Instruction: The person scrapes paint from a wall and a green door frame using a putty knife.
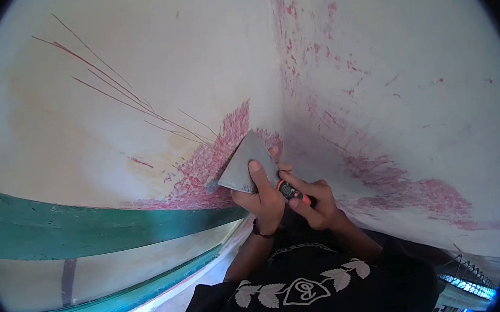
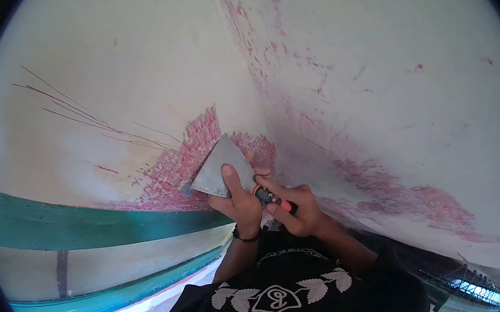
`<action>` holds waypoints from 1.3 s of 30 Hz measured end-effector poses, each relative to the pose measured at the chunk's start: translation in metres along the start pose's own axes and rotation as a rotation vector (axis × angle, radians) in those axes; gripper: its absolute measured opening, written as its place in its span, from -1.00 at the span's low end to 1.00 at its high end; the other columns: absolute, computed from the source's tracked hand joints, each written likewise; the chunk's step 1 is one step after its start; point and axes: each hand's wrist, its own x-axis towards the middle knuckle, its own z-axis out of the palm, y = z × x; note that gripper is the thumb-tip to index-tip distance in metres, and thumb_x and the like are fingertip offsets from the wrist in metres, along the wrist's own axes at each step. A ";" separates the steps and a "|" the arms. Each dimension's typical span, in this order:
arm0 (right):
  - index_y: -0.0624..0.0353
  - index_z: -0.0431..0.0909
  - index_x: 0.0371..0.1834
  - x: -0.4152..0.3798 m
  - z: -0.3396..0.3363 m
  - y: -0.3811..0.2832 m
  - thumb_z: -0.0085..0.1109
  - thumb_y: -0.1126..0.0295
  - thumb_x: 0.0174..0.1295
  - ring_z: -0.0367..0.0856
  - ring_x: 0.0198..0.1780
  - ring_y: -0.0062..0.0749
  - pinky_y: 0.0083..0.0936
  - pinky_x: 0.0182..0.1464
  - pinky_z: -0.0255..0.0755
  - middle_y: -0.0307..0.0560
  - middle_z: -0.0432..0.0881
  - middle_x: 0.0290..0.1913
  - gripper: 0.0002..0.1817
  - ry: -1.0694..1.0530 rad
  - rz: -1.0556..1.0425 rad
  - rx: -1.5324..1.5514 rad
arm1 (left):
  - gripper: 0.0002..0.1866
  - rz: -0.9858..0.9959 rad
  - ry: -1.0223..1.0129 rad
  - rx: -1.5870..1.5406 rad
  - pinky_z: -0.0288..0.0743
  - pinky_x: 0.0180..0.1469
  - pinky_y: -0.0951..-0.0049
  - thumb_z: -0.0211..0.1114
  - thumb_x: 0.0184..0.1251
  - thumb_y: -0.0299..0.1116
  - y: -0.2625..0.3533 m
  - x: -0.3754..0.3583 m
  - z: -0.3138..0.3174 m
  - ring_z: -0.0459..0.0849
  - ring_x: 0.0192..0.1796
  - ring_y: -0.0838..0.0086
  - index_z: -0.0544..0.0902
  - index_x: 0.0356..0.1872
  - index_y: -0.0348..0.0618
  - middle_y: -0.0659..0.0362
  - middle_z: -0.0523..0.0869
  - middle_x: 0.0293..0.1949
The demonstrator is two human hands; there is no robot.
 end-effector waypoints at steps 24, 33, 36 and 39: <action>0.39 0.36 0.46 0.009 0.006 0.010 0.16 0.40 0.34 0.54 -0.46 -0.57 -0.60 -0.30 0.41 -0.03 0.62 -0.44 -0.38 0.096 -0.172 -0.054 | -0.59 -0.005 0.001 0.064 0.63 -0.34 0.36 0.15 0.59 -0.28 0.011 0.002 0.007 0.75 -0.40 0.27 0.57 0.00 -0.61 -0.17 0.77 -0.19; 0.33 0.37 0.47 0.006 -0.011 -0.005 0.18 0.44 0.31 0.61 -0.46 -0.48 -0.54 -0.26 0.50 0.01 0.65 -0.43 -0.37 -0.035 0.024 0.001 | -0.54 0.014 0.037 0.063 0.68 -0.34 0.34 0.11 0.61 -0.21 -0.001 0.002 0.009 0.76 -0.39 0.29 0.56 0.04 -0.60 -0.18 0.77 -0.20; 0.34 0.36 0.47 0.013 -0.007 0.005 0.18 0.45 0.30 0.67 -0.44 -0.42 -0.53 -0.26 0.52 0.07 0.68 -0.40 -0.37 -0.004 -0.064 0.018 | -0.53 0.009 0.058 0.068 0.67 -0.35 0.36 0.10 0.62 -0.19 0.002 0.007 0.013 0.76 -0.40 0.30 0.56 0.06 -0.59 -0.15 0.78 -0.21; 0.34 0.37 0.47 0.021 -0.016 -0.010 0.18 0.45 0.30 0.70 -0.42 -0.37 -0.51 -0.26 0.54 0.10 0.70 -0.39 -0.37 -0.025 -0.054 0.038 | -0.53 0.034 0.052 0.066 0.67 -0.34 0.37 0.08 0.62 -0.21 0.002 0.012 0.016 0.77 -0.39 0.29 0.55 0.11 -0.57 -0.15 0.78 -0.22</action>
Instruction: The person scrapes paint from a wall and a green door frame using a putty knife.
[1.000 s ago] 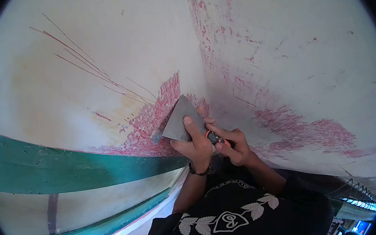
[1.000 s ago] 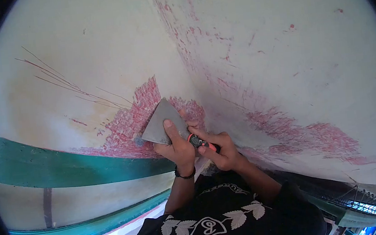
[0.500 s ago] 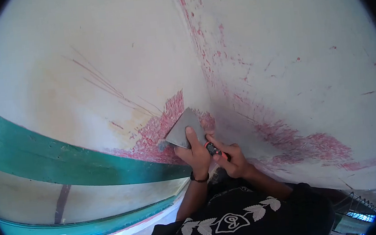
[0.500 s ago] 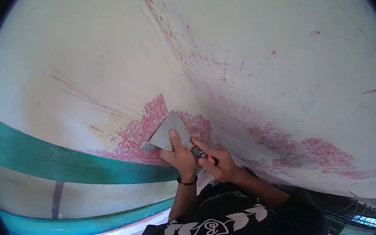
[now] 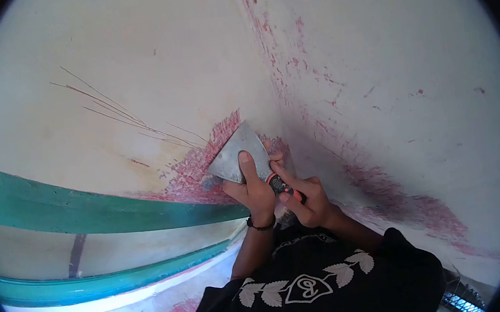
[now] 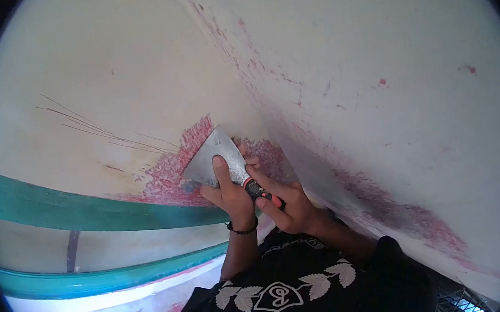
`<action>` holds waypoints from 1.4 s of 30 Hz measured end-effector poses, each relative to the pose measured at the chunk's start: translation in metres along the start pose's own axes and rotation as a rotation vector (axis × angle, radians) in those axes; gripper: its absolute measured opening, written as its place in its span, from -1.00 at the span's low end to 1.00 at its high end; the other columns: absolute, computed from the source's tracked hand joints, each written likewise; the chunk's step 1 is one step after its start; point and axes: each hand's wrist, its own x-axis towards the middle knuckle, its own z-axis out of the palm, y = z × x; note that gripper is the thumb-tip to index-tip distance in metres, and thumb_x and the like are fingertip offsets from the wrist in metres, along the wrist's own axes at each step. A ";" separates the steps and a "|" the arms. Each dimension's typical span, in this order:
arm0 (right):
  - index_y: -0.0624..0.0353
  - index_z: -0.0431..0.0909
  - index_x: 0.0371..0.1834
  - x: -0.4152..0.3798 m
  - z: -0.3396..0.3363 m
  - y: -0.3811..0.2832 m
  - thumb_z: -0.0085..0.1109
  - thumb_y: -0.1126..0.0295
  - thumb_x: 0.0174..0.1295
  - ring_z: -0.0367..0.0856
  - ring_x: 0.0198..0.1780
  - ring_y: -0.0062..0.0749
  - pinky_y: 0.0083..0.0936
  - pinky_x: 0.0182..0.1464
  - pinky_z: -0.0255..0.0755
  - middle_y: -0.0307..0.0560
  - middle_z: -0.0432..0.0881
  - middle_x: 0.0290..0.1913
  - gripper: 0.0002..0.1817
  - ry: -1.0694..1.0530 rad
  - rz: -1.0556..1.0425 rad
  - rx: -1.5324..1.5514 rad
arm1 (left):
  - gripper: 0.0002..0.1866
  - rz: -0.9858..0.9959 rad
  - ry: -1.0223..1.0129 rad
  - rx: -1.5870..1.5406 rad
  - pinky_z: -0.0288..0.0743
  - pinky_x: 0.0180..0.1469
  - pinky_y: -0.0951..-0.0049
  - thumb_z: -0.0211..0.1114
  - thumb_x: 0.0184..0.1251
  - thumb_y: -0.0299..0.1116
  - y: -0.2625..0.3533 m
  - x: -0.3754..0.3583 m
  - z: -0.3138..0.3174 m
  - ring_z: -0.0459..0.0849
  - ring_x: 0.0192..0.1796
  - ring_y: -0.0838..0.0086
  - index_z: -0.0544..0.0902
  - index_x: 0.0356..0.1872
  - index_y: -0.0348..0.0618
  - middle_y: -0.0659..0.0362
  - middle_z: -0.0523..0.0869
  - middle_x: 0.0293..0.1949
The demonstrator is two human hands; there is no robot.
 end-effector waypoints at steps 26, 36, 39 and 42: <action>0.36 0.39 0.45 0.011 -0.020 -0.009 0.18 0.43 0.31 0.73 -0.37 -0.23 -0.38 -0.18 0.59 0.26 0.74 -0.21 -0.39 -0.146 0.128 -0.124 | -0.55 0.014 0.098 -0.033 0.66 -0.41 0.38 0.15 0.59 -0.17 0.010 0.004 0.017 0.75 -0.45 0.30 0.60 0.01 -0.51 -0.12 0.78 -0.29; 0.43 0.27 0.50 0.000 -0.004 -0.003 0.14 0.45 0.34 0.78 -0.13 -0.14 -0.38 -0.02 0.58 0.36 0.69 0.02 -0.35 -0.102 0.063 0.008 | -0.57 -0.031 0.033 -0.021 0.67 -0.41 0.39 0.11 0.59 -0.20 0.014 0.002 0.008 0.76 -0.45 0.30 0.60 -0.01 -0.52 -0.14 0.78 -0.28; 0.43 0.26 0.50 0.005 -0.005 -0.006 0.14 0.46 0.34 0.78 -0.11 -0.17 -0.41 -0.02 0.57 0.38 0.68 0.06 -0.34 -0.136 0.118 0.002 | -0.58 -0.019 0.026 -0.022 0.67 -0.41 0.39 0.11 0.59 -0.22 0.009 0.003 0.001 0.76 -0.46 0.30 0.59 0.01 -0.52 -0.15 0.78 -0.27; 0.44 0.27 0.50 -0.003 0.001 0.008 0.14 0.45 0.33 0.77 -0.19 -0.24 -0.44 -0.08 0.57 0.33 0.70 -0.04 -0.34 -0.079 -0.020 0.013 | -0.58 -0.017 0.058 -0.007 0.67 -0.42 0.38 0.10 0.59 -0.22 -0.003 -0.006 -0.006 0.75 -0.47 0.30 0.59 0.02 -0.53 -0.16 0.78 -0.26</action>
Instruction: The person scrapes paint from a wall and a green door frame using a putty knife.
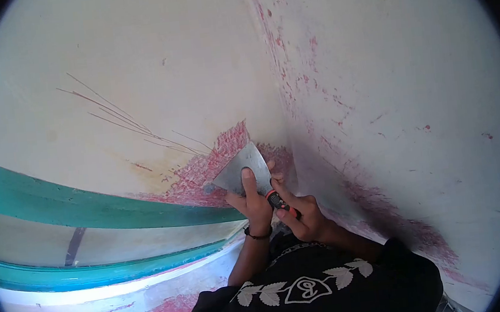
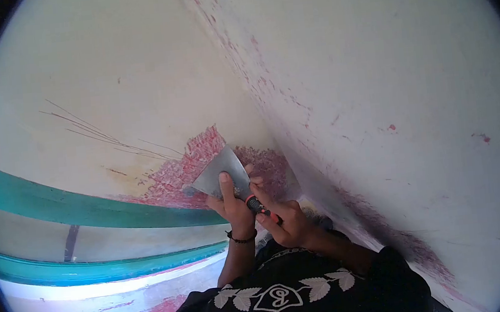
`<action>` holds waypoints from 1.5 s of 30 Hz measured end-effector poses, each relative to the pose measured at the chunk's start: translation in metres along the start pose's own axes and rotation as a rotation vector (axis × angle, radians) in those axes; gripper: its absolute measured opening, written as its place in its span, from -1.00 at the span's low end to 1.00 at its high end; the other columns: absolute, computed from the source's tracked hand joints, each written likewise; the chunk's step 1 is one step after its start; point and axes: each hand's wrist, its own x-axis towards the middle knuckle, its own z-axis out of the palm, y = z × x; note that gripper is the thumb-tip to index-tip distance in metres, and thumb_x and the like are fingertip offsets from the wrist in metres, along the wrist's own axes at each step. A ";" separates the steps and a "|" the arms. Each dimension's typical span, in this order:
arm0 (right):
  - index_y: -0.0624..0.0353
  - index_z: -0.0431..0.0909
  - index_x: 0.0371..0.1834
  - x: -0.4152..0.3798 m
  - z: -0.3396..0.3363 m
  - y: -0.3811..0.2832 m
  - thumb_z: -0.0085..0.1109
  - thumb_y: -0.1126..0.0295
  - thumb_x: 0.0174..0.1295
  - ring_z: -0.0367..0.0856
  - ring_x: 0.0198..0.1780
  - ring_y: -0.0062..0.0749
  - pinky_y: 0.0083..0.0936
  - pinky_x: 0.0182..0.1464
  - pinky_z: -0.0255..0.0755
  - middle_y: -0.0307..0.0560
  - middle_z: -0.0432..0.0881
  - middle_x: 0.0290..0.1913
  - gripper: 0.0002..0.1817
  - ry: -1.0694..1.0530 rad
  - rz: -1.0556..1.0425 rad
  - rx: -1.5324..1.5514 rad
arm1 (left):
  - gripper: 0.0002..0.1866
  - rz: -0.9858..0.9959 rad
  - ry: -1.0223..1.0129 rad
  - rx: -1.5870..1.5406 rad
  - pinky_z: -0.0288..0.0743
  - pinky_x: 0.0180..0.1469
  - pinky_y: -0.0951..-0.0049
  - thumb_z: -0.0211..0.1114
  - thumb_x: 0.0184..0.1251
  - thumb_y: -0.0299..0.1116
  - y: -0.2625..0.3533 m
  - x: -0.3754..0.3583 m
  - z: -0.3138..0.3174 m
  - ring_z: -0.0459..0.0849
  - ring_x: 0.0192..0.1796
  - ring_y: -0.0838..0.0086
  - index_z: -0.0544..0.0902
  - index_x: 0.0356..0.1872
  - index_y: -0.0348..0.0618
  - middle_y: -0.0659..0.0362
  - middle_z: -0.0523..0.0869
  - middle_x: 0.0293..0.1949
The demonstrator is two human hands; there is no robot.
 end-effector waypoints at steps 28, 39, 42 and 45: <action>0.38 0.29 0.51 -0.011 0.003 0.002 0.10 0.45 0.35 0.69 -0.35 -0.38 -0.46 -0.15 0.55 0.18 0.73 -0.21 -0.36 -0.032 0.096 0.056 | -0.60 -0.051 0.014 -0.055 0.66 -0.38 0.34 0.15 0.57 -0.23 0.002 -0.007 -0.004 0.75 -0.46 0.28 0.58 -0.07 -0.55 -0.17 0.78 -0.29; 0.41 0.32 0.48 -0.014 0.010 0.003 0.06 0.44 0.40 0.60 -0.12 -0.55 -0.57 0.05 0.46 0.04 0.70 -0.01 -0.41 0.022 0.073 0.126 | -0.65 -0.005 -0.021 -0.030 0.66 -0.37 0.35 0.15 0.57 -0.29 0.002 -0.004 -0.008 0.73 -0.45 0.31 0.60 -0.08 -0.53 -0.10 0.77 -0.30; 0.41 0.30 0.50 -0.018 0.017 -0.003 0.05 0.40 0.41 0.51 -0.21 -0.61 -0.62 -0.07 0.39 -0.08 0.62 -0.12 -0.40 0.048 0.137 0.196 | -0.65 0.024 -0.044 0.001 0.66 -0.37 0.36 0.16 0.58 -0.30 0.004 -0.004 -0.012 0.73 -0.45 0.32 0.61 -0.08 -0.53 -0.07 0.77 -0.31; 0.38 0.26 0.52 -0.008 0.019 0.003 0.05 0.35 0.41 0.37 -0.48 -0.69 -0.68 -0.36 0.29 -0.26 0.50 -0.45 -0.36 0.110 0.025 0.158 | -0.66 0.029 -0.055 -0.028 0.65 -0.38 0.36 0.18 0.57 -0.29 0.013 -0.001 -0.004 0.74 -0.43 0.34 0.62 -0.11 -0.52 -0.05 0.77 -0.32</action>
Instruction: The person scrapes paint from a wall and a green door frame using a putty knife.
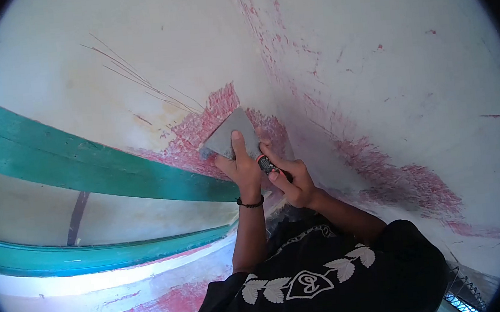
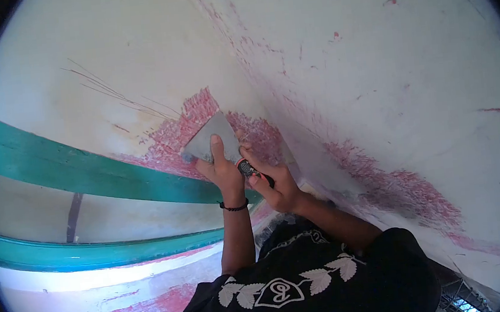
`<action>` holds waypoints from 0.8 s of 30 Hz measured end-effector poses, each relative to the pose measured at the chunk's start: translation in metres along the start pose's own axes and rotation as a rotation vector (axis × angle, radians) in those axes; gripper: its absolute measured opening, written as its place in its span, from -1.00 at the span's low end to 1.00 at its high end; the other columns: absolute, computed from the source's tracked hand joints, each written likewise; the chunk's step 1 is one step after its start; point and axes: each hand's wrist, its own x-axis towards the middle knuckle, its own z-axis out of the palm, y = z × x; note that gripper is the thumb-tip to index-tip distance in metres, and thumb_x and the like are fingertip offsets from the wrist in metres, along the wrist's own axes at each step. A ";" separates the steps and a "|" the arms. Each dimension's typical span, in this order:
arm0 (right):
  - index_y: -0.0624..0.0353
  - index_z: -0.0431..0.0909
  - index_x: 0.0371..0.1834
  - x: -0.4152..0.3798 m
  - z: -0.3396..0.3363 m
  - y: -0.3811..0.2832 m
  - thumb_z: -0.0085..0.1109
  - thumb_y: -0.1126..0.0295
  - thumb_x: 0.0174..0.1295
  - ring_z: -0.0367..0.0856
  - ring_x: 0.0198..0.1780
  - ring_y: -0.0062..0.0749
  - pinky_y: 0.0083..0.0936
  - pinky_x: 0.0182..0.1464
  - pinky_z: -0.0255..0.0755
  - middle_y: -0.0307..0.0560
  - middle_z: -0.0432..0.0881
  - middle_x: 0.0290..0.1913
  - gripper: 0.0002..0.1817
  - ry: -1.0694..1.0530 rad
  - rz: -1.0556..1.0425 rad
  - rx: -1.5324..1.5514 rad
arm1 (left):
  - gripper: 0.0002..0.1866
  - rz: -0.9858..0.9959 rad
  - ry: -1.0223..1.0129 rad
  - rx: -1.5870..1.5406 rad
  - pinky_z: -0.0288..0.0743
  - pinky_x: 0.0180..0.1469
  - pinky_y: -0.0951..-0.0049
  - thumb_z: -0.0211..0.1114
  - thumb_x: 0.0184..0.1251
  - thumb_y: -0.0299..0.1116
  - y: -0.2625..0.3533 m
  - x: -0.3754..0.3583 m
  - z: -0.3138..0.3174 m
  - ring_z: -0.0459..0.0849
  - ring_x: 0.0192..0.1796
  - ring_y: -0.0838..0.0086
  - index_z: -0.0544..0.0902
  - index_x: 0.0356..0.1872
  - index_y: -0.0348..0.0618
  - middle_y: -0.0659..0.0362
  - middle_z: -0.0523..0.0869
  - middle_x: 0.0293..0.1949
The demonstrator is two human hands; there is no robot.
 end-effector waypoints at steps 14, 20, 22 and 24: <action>0.40 0.26 0.52 -0.031 0.008 0.029 0.09 0.36 0.39 0.47 -0.37 -0.60 -0.58 -0.25 0.37 -0.20 0.55 -0.41 -0.35 -0.007 -0.032 -0.022 | -0.63 -0.029 0.015 -0.027 0.66 -0.40 0.37 0.18 0.57 -0.25 -0.028 -0.010 -0.023 0.76 -0.42 0.29 0.57 -0.03 -0.50 -0.08 0.77 -0.29; 0.43 0.29 0.49 0.001 -0.002 0.005 0.10 0.38 0.33 0.43 -0.45 -0.62 -0.60 -0.29 0.34 -0.21 0.51 -0.50 -0.34 -0.006 0.028 -0.016 | -0.60 -0.004 -0.014 0.024 0.66 -0.40 0.37 0.19 0.57 -0.20 -0.002 0.010 0.002 0.76 -0.43 0.29 0.59 -0.03 -0.50 -0.08 0.77 -0.30; 0.45 0.30 0.48 0.000 -0.001 0.005 0.09 0.38 0.32 0.43 -0.49 -0.63 -0.62 -0.33 0.32 -0.23 0.49 -0.54 -0.34 0.011 -0.007 -0.021 | -0.59 0.004 -0.020 0.032 0.66 -0.40 0.38 0.19 0.57 -0.19 -0.002 0.010 0.003 0.76 -0.43 0.30 0.59 -0.03 -0.50 -0.08 0.77 -0.30; 0.46 0.30 0.48 -0.005 -0.001 0.013 0.08 0.39 0.32 0.44 -0.51 -0.64 -0.64 -0.37 0.30 -0.24 0.48 -0.56 -0.34 0.024 -0.051 -0.036 | -0.59 -0.043 0.000 -0.002 0.66 -0.40 0.38 0.17 0.58 -0.19 -0.012 0.003 -0.004 0.77 -0.43 0.30 0.60 -0.04 -0.51 -0.08 0.77 -0.30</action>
